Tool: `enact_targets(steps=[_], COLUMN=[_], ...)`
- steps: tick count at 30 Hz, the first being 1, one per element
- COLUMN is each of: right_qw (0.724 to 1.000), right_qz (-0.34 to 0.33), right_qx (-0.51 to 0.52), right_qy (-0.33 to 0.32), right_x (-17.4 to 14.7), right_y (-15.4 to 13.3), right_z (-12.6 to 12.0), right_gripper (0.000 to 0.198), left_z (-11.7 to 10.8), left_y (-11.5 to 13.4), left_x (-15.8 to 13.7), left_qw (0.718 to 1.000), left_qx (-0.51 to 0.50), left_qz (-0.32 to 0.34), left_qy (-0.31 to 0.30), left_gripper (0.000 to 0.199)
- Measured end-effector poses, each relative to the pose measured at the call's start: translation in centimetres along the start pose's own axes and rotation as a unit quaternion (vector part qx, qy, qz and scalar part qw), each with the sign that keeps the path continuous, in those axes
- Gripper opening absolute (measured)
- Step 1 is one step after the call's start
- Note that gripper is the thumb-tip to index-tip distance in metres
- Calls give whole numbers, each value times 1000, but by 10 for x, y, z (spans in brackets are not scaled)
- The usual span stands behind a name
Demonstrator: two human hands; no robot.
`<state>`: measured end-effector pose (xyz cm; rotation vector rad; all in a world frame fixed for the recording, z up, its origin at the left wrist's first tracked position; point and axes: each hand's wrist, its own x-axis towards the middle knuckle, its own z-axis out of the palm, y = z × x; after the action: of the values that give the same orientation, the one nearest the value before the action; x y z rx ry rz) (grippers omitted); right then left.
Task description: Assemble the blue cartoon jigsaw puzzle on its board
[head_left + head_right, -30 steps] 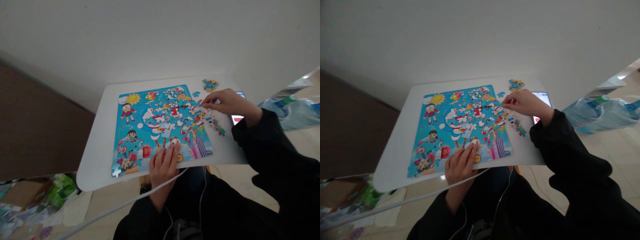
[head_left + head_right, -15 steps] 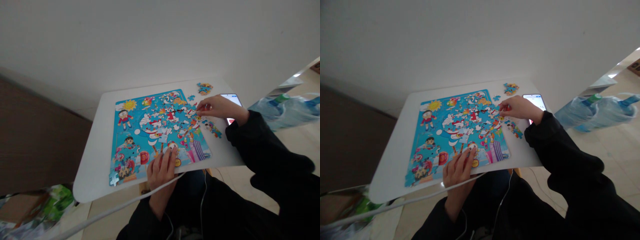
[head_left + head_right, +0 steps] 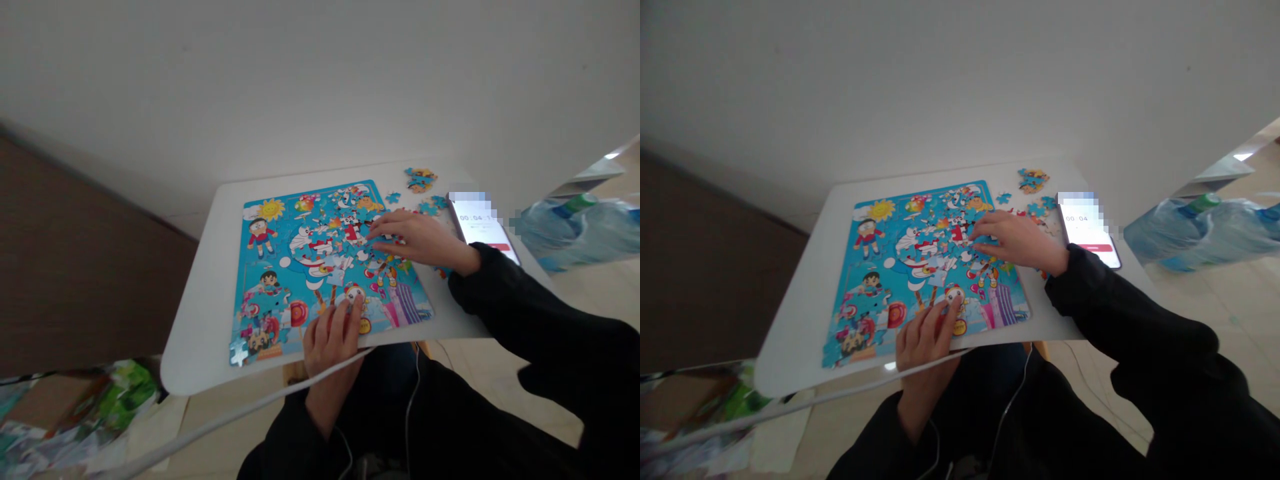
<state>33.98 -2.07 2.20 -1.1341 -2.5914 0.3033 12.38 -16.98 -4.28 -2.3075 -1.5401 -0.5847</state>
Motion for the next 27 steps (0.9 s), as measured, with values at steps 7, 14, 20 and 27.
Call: enact_targets(steps=[7,14,20,27], right_qw=[986,994,995,997], right_qz=[-142,-78,-51,-9], right_qx=[-14,-42,-52,-37], right_qy=[-88,-61,-74,-70], right_x=[2,2,1,0], right_y=[-44,-42,-22,-13], right_z=[29,38,23,16], right_gripper=[44,56,48,58], left_z=[3,1,-1,-1], left_y=[1,1,2,2], left_x=[-4,-3,0,-1], left_qw=[1000,1000,1000,1000], left_qx=[-1,0,-6,-15], left_qz=[4,-3,-8,-14], left_qy=[-5,-21,-19,-17], left_gripper=[39,45,46,44])
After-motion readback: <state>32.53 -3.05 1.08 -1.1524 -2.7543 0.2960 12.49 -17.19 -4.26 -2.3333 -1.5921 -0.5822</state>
